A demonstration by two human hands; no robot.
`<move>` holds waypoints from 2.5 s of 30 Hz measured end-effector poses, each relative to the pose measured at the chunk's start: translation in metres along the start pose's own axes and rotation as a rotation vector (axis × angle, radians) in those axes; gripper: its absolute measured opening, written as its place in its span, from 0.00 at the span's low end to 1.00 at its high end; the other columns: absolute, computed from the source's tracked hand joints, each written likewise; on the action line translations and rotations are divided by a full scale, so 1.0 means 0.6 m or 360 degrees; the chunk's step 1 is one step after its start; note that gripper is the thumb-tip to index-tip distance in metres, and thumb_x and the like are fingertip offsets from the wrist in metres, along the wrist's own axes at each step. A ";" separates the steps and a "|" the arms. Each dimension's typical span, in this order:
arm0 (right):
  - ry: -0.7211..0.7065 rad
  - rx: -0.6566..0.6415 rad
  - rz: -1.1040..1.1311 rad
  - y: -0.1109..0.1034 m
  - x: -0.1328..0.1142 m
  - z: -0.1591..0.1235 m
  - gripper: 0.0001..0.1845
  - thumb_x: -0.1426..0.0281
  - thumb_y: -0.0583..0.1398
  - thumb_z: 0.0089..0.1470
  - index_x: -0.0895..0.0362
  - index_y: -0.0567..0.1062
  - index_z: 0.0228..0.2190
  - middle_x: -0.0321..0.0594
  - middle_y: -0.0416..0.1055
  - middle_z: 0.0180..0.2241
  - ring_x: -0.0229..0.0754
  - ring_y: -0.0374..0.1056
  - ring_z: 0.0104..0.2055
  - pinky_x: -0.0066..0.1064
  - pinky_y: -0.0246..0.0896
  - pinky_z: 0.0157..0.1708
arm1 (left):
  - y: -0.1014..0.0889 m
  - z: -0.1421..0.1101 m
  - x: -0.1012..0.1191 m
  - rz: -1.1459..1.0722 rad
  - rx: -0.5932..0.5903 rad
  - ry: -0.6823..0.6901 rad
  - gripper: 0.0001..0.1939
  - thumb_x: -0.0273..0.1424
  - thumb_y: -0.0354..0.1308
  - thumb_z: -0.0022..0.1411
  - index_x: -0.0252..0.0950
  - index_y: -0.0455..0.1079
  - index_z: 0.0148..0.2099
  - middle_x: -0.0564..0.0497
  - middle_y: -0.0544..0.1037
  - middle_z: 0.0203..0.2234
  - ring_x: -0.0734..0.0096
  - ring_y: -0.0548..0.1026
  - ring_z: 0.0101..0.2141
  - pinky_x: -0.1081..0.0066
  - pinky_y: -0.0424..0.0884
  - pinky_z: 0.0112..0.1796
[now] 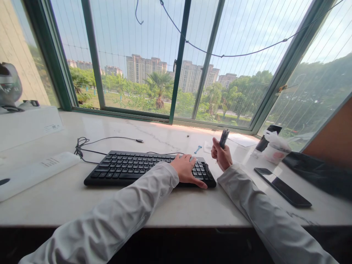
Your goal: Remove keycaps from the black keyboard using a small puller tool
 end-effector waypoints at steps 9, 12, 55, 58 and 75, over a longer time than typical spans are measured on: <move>0.0073 -0.1231 -0.1330 -0.024 0.019 0.004 0.25 0.49 0.65 0.44 0.57 0.82 0.33 0.40 0.73 0.27 0.42 0.65 0.29 0.33 0.58 0.31 | 0.003 0.003 -0.002 -0.0075 -0.0070 -0.0030 0.66 0.71 0.49 0.38 0.33 0.47 0.69 0.34 0.48 0.67 0.42 0.44 0.65 0.44 0.39 0.61; 0.0093 -0.1274 -0.1318 -0.025 0.025 0.006 0.25 0.49 0.66 0.42 0.58 0.82 0.31 0.39 0.71 0.24 0.40 0.62 0.27 0.32 0.56 0.29 | 0.005 0.004 -0.003 -0.0068 -0.0068 -0.0022 0.66 0.71 0.50 0.38 0.33 0.47 0.69 0.34 0.48 0.67 0.42 0.44 0.66 0.44 0.39 0.61; 0.0236 -0.1064 -0.0808 0.011 0.045 -0.005 0.25 0.47 0.63 0.46 0.57 0.79 0.33 0.27 0.53 0.14 0.31 0.50 0.16 0.25 0.43 0.16 | -0.066 -0.009 0.001 -0.0267 0.0939 0.0085 0.16 0.33 0.63 0.56 0.44 0.72 0.48 0.55 0.80 0.37 0.68 0.77 0.35 0.69 0.70 0.37; 0.0243 -0.1082 -0.0804 0.012 0.044 -0.008 0.26 0.47 0.62 0.46 0.57 0.79 0.34 0.27 0.53 0.14 0.31 0.50 0.16 0.25 0.43 0.16 | -0.067 -0.010 0.001 -0.0252 0.0928 0.0052 0.16 0.34 0.64 0.56 0.44 0.72 0.48 0.55 0.80 0.38 0.68 0.77 0.35 0.69 0.70 0.37; 0.0232 -0.1085 -0.0685 0.015 0.032 -0.014 0.25 0.48 0.61 0.48 0.58 0.77 0.34 0.27 0.52 0.14 0.31 0.49 0.17 0.26 0.40 0.18 | -0.069 -0.011 0.000 -0.0370 0.1006 0.0169 0.16 0.37 0.63 0.57 0.45 0.73 0.48 0.57 0.80 0.39 0.74 0.77 0.29 0.72 0.71 0.37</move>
Point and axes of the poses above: each hand's wrist, its own z-axis towards the middle knuckle, its own y-axis out of the palm, x = y × z, the point moved 6 cm from there along z, towards the middle knuckle
